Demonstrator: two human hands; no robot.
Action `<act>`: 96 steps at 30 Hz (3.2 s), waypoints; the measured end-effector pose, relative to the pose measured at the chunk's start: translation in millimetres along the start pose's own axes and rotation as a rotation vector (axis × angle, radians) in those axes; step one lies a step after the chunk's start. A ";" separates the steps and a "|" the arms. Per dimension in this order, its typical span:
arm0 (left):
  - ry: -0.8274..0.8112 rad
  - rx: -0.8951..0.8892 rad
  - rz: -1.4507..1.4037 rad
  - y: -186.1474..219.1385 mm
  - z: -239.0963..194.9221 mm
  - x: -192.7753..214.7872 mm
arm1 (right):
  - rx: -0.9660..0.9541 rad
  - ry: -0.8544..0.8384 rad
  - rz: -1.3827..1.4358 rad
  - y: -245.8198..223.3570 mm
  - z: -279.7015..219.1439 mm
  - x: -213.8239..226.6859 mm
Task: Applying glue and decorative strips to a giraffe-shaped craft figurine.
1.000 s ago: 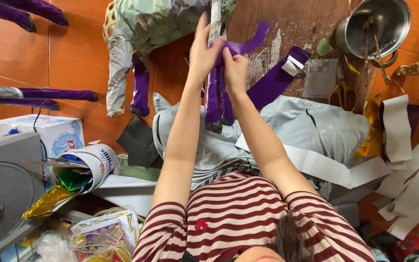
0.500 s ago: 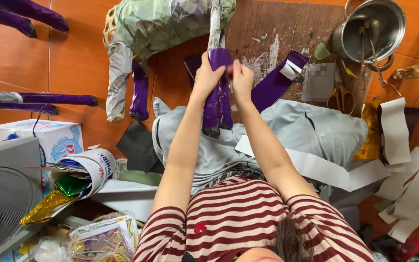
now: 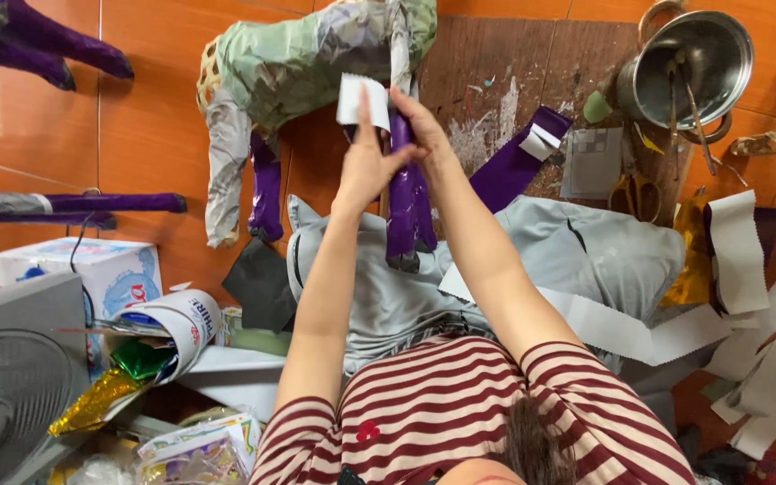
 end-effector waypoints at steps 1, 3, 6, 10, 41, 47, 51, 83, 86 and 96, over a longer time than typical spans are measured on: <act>0.224 -0.166 0.088 26.3 -3.9 18.4 | 0.014 0.068 -0.013 -2.1 -6.0 -5.3; 0.436 -0.339 0.171 54.1 -7.1 32.1 | 0.037 0.142 -0.024 1.8 -4.3 -1.5; 0.556 -0.131 -0.051 29.3 14.7 35.5 | 0.079 0.044 0.029 4.0 9.3 17.5; 0.548 -0.249 -0.033 15.1 31.6 26.7 | 0.297 0.201 -0.546 -66.0 -34.9 38.5; 0.197 -0.218 -0.767 -45.4 73.4 24.8 | 0.567 0.370 -1.425 -83.9 -226.6 -1.1; 0.219 -0.037 -0.882 -60.2 76.5 24.4 | 0.749 0.268 -1.440 -71.7 -223.3 -26.9; 0.217 -0.076 -0.826 -69.2 79.6 28.5 | 0.566 0.345 -1.514 -87.7 -216.7 -23.0; 0.332 -0.181 -0.712 -70.4 98.9 25.1 | 0.410 0.517 -0.328 -35.1 -80.9 52.9; 0.490 -0.352 -0.555 -126.1 118.2 36.8 | 0.411 0.480 -0.310 -31.7 -81.1 59.4; 0.437 0.333 0.226 -69.1 70.8 -10.2 | 0.520 0.662 -0.549 -67.2 -82.8 105.4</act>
Point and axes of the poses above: each hand's wrist, its own z-axis towards the middle knuckle, its own x-axis out of the back of the hand, y = z × x, the point moved 9 cm from there along z, towards the middle knuckle, and after that the axes turned 6 degrees about -z, right-handed, at the moved point
